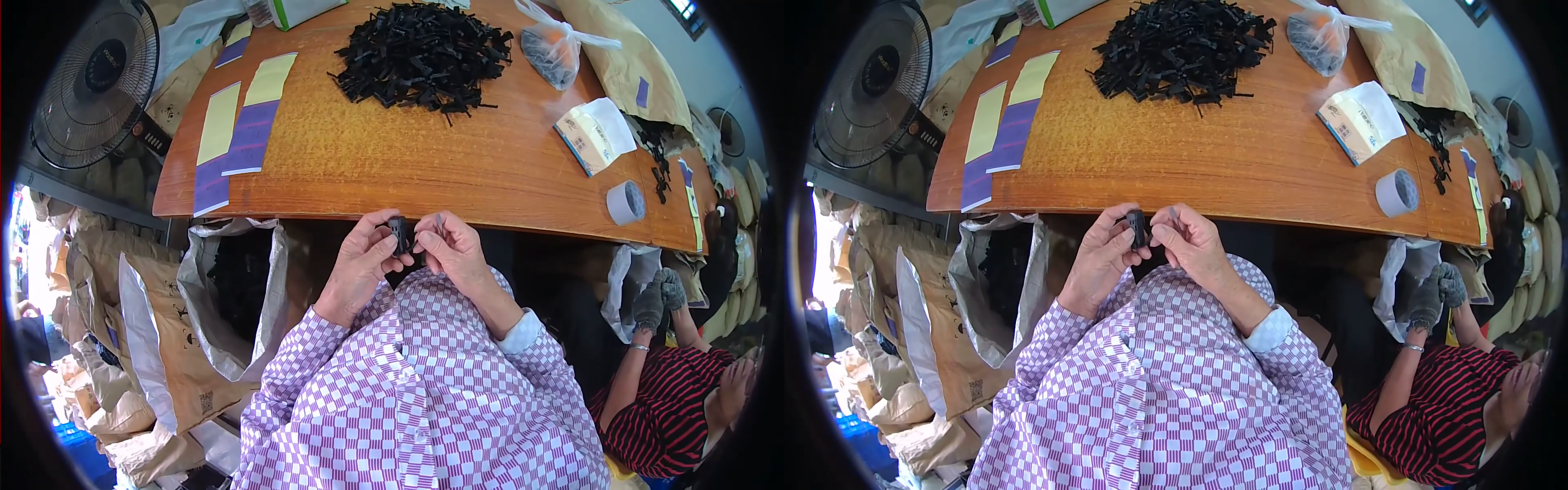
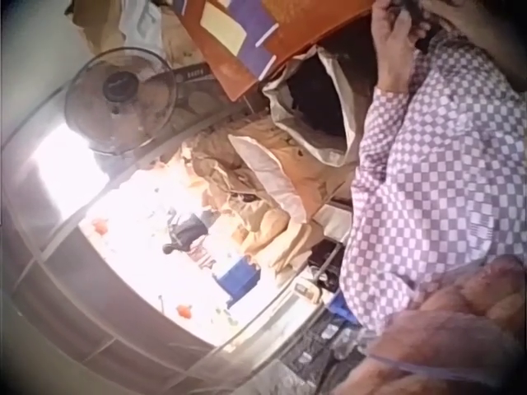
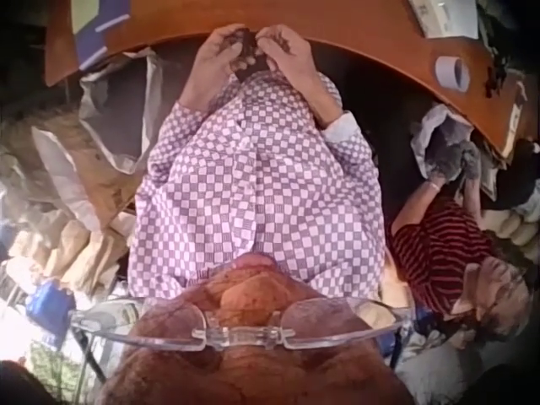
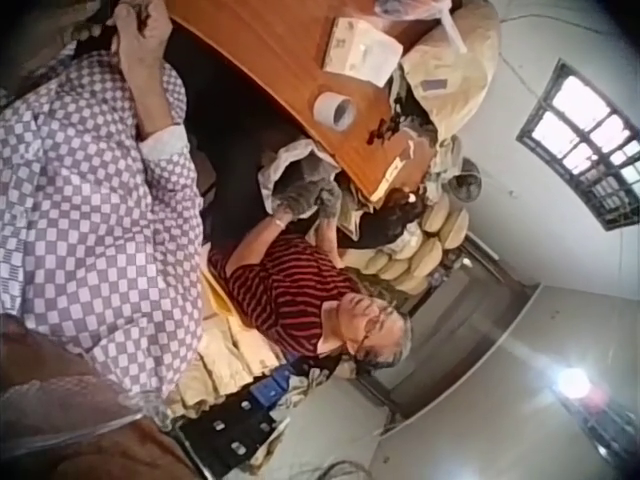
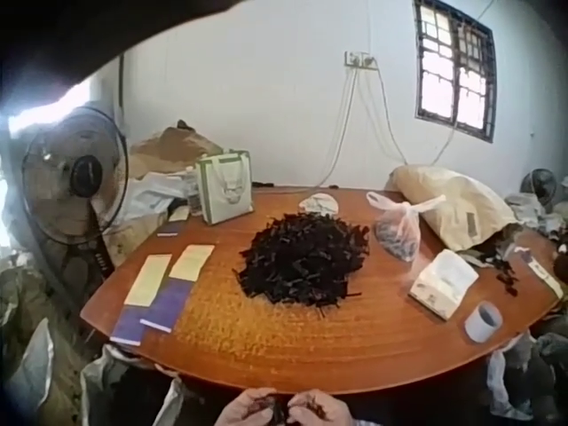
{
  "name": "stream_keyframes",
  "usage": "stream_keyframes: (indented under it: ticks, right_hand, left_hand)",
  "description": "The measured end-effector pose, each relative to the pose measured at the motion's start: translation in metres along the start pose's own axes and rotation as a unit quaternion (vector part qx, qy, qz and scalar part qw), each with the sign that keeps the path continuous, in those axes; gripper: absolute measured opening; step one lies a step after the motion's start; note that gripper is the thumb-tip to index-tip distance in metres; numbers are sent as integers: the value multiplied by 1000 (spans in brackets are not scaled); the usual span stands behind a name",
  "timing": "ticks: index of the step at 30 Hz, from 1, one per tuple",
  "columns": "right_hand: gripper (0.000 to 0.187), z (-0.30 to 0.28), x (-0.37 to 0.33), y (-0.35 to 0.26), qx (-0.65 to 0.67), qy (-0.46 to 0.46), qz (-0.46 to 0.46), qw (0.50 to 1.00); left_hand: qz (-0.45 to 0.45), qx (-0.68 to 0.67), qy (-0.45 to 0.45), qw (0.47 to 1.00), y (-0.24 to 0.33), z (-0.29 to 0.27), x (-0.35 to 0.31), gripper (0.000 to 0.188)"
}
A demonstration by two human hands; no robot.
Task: The recorder is manually sorting through a pile of small black items on a table, picking out specific pieces.
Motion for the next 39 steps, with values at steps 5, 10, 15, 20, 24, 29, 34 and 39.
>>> stream_keyframes:
  ticks: [5, 10, 15, 20, 24, 29, 34, 39]
  right_hand:
    - [13, -3, 2, -1, -3, -16, 66, 998]
    - [12, -15, -6, 2, 1, -35, 90, 995]
    - [14, -10, -11, 6, -70, -27, 39, 996]
    - [21, -10, -21, 9, -149, -22, 46, 987]
    - [23, -1, -23, -2, -264, -5, 26, 964]
    - [19, -3, -23, 5, -299, -2, 34, 954]
    - [19, 8, -15, 0, -296, 20, -2, 955]
    - [17, -16, 3, -6, -339, -33, -79, 937]
  left_hand:
    - [-27, 88, -29, 995, -1, 9, 1, 35]
    - [-57, 190, -18, 980, -2, 17, 4, 40]
    - [-33, 361, -40, 931, -10, 27, 7, 43]
    - [-23, 382, -32, 923, -16, 24, 12, 35]
    - [-41, 385, -38, 921, -17, 22, 14, 31]
    - [-28, 489, -10, 872, -17, 30, 12, 25]
    - [46, 542, 45, 838, -23, 24, 8, 25]
    - [104, 437, 36, 893, -23, 24, 11, 23]
Point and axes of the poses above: each hand's wrist, its own x-axis towards the middle knuckle, its own z-axis out of the palm, y = z × x, the point moved 1 cm from there along x, towards the middle knuckle, and after that the axes turned 14 degrees about -y, right-handed, at the moved point
